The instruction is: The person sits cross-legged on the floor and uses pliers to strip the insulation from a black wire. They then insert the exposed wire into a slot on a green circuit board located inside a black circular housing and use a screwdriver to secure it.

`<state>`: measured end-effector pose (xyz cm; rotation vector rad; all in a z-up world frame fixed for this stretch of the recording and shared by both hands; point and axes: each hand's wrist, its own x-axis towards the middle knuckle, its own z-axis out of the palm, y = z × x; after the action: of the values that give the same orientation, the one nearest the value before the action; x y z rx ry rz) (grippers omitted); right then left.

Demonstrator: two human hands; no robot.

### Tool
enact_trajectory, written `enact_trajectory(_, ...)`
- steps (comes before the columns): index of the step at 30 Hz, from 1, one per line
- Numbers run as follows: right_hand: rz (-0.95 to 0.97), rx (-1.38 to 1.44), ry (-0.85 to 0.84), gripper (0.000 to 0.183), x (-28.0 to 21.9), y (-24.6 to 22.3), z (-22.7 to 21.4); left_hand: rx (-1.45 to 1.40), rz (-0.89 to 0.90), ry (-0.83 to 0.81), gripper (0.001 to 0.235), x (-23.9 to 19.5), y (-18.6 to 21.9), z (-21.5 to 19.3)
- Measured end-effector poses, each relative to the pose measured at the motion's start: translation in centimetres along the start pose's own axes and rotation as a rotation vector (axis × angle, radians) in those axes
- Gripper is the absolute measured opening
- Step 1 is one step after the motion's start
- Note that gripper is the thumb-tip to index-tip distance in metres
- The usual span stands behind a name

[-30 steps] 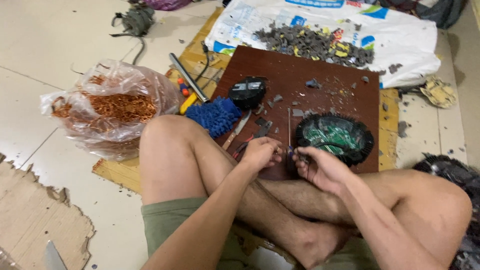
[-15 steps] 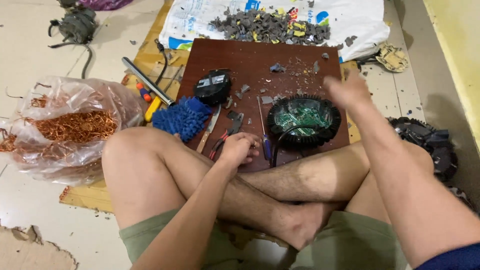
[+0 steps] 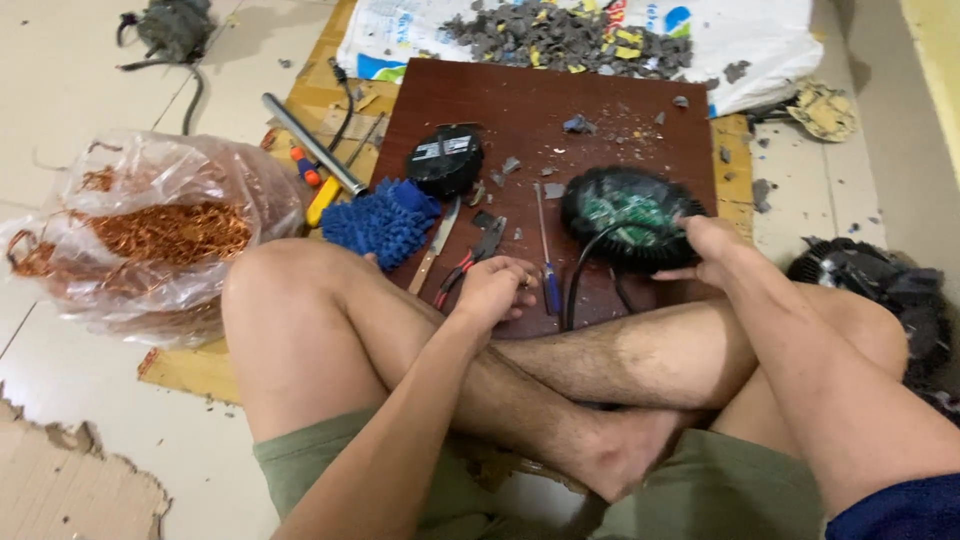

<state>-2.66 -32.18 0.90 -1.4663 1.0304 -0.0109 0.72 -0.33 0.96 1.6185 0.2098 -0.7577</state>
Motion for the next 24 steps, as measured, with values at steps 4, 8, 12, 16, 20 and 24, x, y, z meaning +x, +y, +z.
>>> enact_trajectory(4, 0.008, 0.194, -0.084, 0.071, -0.1, -0.6, 1.3, -0.08, 0.053, 0.017, 0.036, 1.0, -1.2, -0.4)
enact_trajectory(8, -0.141, 0.355, 0.041, 0.074, 0.1, 0.6, 1.4, -0.167, 0.071, -0.027, 0.044, -2.2, 1.1, -0.9)
enact_trajectory(12, -0.507, -0.573, 0.358, 0.037, -5.2, 2.0, 3.5, -0.233, 0.072, -0.045, 0.049, -2.1, 1.0, -0.7)
enact_trajectory(16, -0.526, -0.575, -0.092, 0.024, -12.7, 1.7, 6.9, -0.122, 0.104, -0.079, 0.043, -0.8, -0.1, -0.1)
enact_trajectory(20, -0.222, -0.36, -0.448, 0.032, -11.5, 2.0, 7.2, 0.075, 0.15, -0.139, 0.047, 0.2, -1.4, 1.1)
enact_trajectory(24, -0.104, -0.264, -0.552, 0.039, -10.7, 1.9, 7.8, 0.15, 0.141, -0.091, 0.039, 1.3, -2.7, 1.3)
